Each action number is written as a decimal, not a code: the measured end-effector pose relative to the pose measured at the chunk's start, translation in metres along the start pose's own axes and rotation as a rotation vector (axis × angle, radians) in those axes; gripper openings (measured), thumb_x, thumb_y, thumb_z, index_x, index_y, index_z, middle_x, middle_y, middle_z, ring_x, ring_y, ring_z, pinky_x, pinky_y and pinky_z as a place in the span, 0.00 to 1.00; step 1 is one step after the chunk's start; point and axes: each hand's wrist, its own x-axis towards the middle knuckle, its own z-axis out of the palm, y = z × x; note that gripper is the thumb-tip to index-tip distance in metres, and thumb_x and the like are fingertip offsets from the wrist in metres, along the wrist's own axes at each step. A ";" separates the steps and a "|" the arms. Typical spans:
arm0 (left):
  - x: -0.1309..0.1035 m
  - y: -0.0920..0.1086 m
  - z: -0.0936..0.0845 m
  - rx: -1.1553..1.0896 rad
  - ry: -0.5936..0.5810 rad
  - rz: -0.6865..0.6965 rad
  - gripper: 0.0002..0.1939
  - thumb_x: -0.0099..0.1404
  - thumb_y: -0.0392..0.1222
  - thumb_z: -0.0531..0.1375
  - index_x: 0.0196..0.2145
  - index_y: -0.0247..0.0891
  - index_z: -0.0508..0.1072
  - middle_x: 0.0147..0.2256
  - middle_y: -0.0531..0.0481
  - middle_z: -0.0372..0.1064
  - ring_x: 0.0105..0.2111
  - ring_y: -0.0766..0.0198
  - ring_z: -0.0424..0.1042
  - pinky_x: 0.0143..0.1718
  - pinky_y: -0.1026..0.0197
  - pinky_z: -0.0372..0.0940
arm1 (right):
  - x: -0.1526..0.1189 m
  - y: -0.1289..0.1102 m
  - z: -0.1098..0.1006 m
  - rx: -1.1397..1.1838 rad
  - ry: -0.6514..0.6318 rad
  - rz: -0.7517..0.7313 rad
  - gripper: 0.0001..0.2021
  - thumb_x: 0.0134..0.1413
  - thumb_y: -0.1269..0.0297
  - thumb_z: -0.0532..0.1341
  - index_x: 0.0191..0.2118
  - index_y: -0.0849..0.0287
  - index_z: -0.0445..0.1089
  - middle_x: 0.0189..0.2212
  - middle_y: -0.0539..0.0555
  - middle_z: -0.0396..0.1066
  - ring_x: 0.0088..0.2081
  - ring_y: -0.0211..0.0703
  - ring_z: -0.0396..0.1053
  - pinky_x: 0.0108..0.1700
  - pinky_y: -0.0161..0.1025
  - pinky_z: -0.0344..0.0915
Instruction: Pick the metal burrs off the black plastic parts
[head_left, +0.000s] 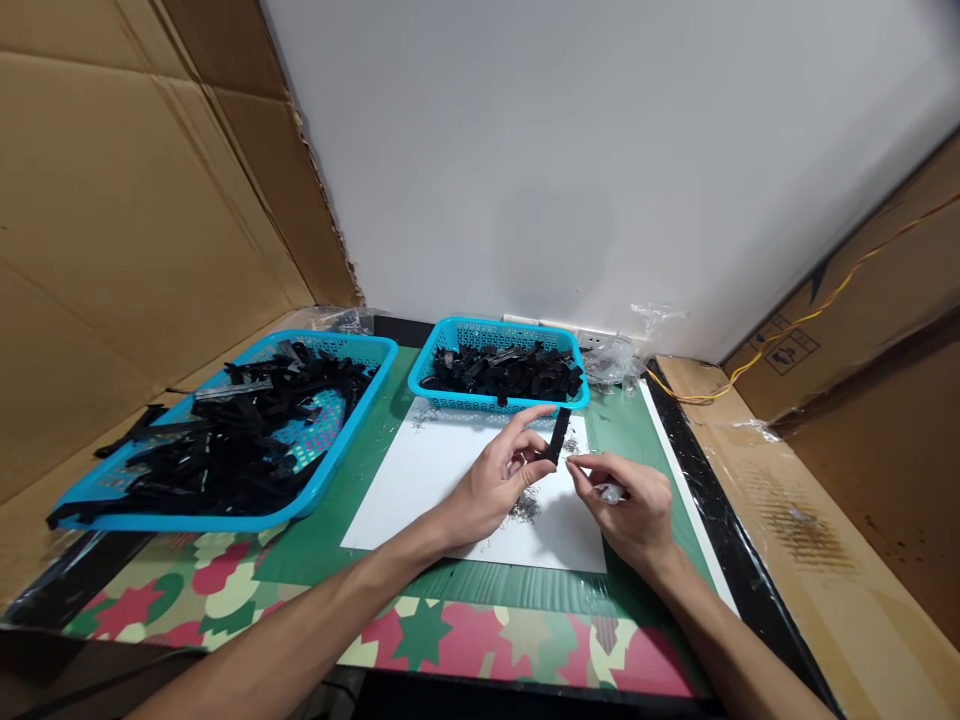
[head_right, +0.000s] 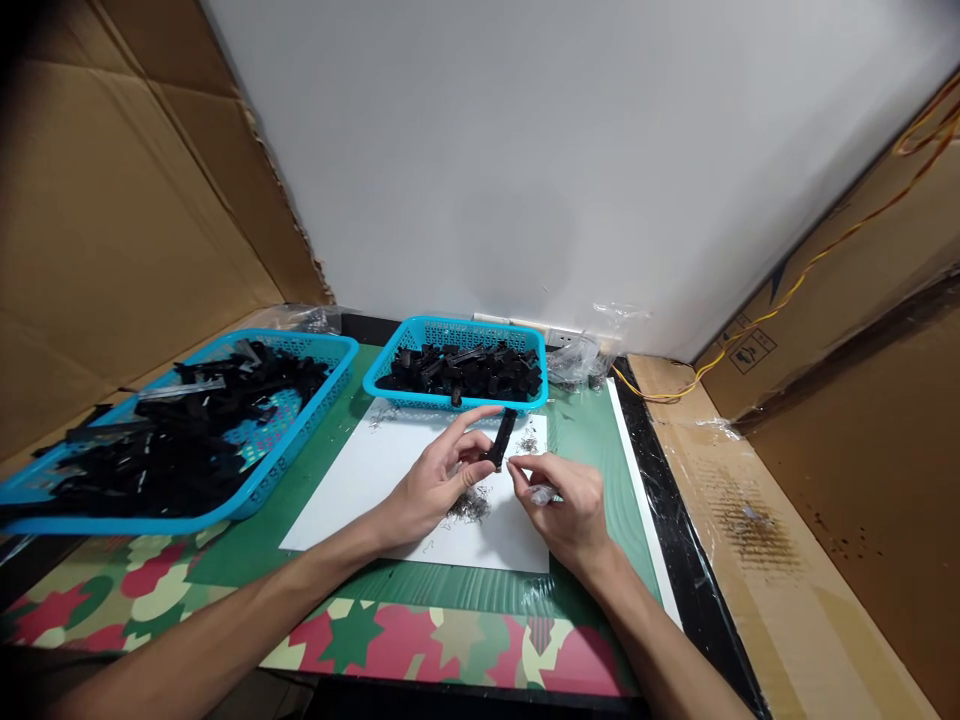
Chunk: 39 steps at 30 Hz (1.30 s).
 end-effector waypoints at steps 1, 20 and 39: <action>0.000 -0.002 0.001 -0.013 -0.006 -0.010 0.32 0.73 0.49 0.63 0.70 0.46 0.60 0.42 0.51 0.69 0.42 0.62 0.69 0.47 0.59 0.65 | 0.000 -0.001 0.000 0.007 0.006 0.001 0.04 0.64 0.68 0.66 0.39 0.55 0.79 0.23 0.50 0.78 0.20 0.38 0.72 0.26 0.35 0.67; 0.000 -0.005 0.004 -0.003 0.017 -0.017 0.29 0.71 0.49 0.66 0.66 0.42 0.69 0.45 0.47 0.75 0.44 0.60 0.73 0.46 0.57 0.69 | 0.003 0.004 -0.009 0.103 -0.092 0.036 0.06 0.64 0.68 0.65 0.38 0.54 0.81 0.29 0.52 0.82 0.23 0.39 0.74 0.28 0.35 0.69; 0.000 0.000 -0.003 0.014 -0.131 -0.042 0.23 0.70 0.44 0.64 0.62 0.40 0.76 0.53 0.42 0.79 0.52 0.52 0.75 0.55 0.50 0.71 | 0.009 0.011 -0.013 0.352 -0.291 0.197 0.08 0.64 0.61 0.67 0.36 0.55 0.84 0.26 0.52 0.80 0.23 0.39 0.69 0.29 0.36 0.65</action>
